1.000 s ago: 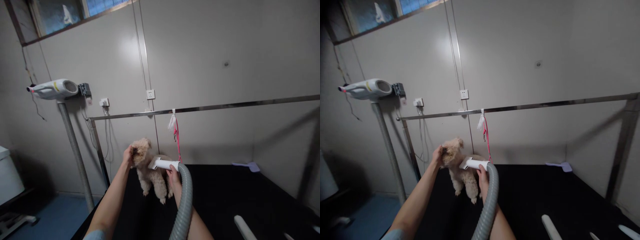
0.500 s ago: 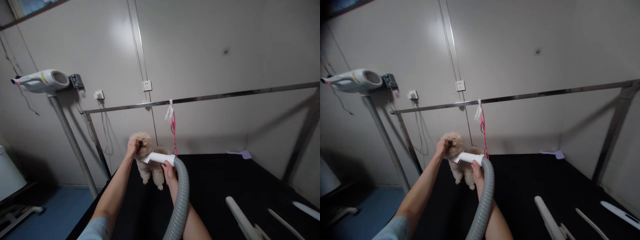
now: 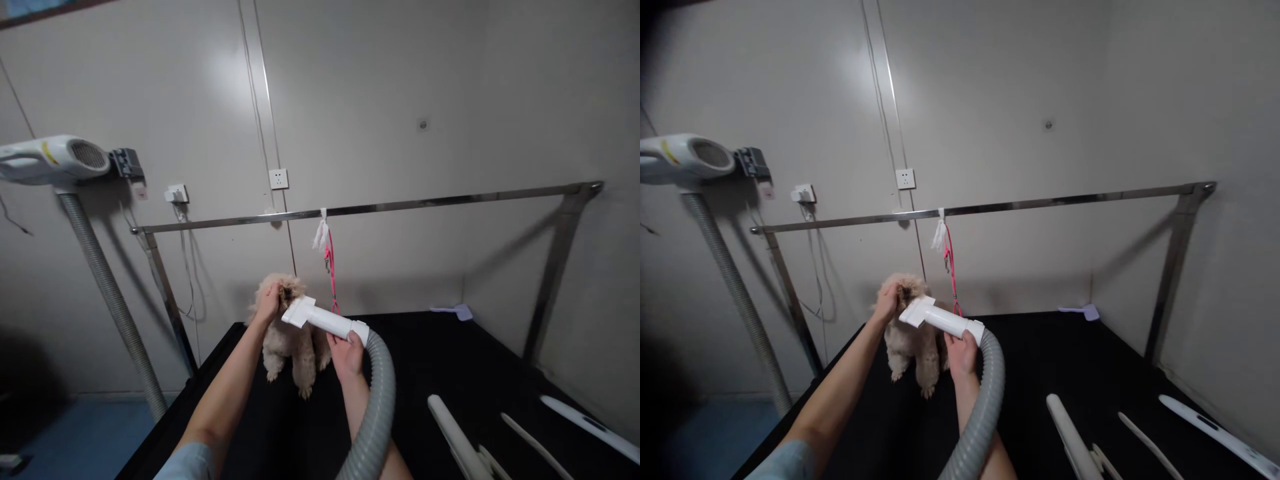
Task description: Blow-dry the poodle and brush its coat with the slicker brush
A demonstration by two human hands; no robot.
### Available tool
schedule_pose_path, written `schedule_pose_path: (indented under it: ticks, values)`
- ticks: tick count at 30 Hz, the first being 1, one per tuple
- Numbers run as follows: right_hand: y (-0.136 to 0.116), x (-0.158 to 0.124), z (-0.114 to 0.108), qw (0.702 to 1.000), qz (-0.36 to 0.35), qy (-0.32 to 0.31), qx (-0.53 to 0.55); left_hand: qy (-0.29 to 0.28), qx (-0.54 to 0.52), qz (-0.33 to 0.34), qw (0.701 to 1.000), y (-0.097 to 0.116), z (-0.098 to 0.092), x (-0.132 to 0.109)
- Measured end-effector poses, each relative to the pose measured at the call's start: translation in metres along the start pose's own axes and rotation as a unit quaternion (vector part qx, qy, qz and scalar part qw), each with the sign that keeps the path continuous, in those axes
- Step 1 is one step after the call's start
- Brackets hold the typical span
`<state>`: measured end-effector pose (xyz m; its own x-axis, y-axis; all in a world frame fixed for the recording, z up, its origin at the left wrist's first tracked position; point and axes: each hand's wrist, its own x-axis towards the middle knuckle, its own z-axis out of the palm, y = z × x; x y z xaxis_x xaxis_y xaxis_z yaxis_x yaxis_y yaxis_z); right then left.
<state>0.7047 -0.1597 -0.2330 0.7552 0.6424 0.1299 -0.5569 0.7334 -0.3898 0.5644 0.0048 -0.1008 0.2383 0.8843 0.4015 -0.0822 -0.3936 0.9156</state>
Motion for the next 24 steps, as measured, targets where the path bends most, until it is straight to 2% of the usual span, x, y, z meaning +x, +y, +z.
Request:
schedule_pose_path:
  ticks: [3,6,11,15,17,20,24]
  values:
    - [-0.006,0.002,0.002,1.000,-0.003,0.011,0.026,0.007,0.019,0.042,0.999,-0.008,0.005,-0.003]
    - [-0.012,0.003,0.001,1.000,-0.007,-0.012,0.027,-0.007,0.044,0.067,0.997,-0.025,0.002,-0.011]
    - [-0.033,0.010,-0.014,0.991,0.009,-0.127,-0.041,-0.010,0.123,0.194,0.973,-0.063,-0.008,-0.031]
    - [-0.068,0.026,-0.010,0.970,0.001,-0.218,-0.111,0.031,0.135,0.205,0.969,-0.092,-0.010,-0.038]
    - [-0.086,0.035,0.005,0.949,-0.008,-0.268,-0.166,0.047,0.143,0.215,0.965,-0.105,-0.006,-0.038]
    - [-0.106,0.048,0.043,0.909,-0.016,-0.321,-0.266,0.055,0.179,0.246,0.951,-0.120,0.005,-0.044]
    - [-0.106,0.069,0.099,0.845,-0.024,-0.374,-0.382,0.017,0.229,0.288,0.929,-0.141,0.019,-0.068]
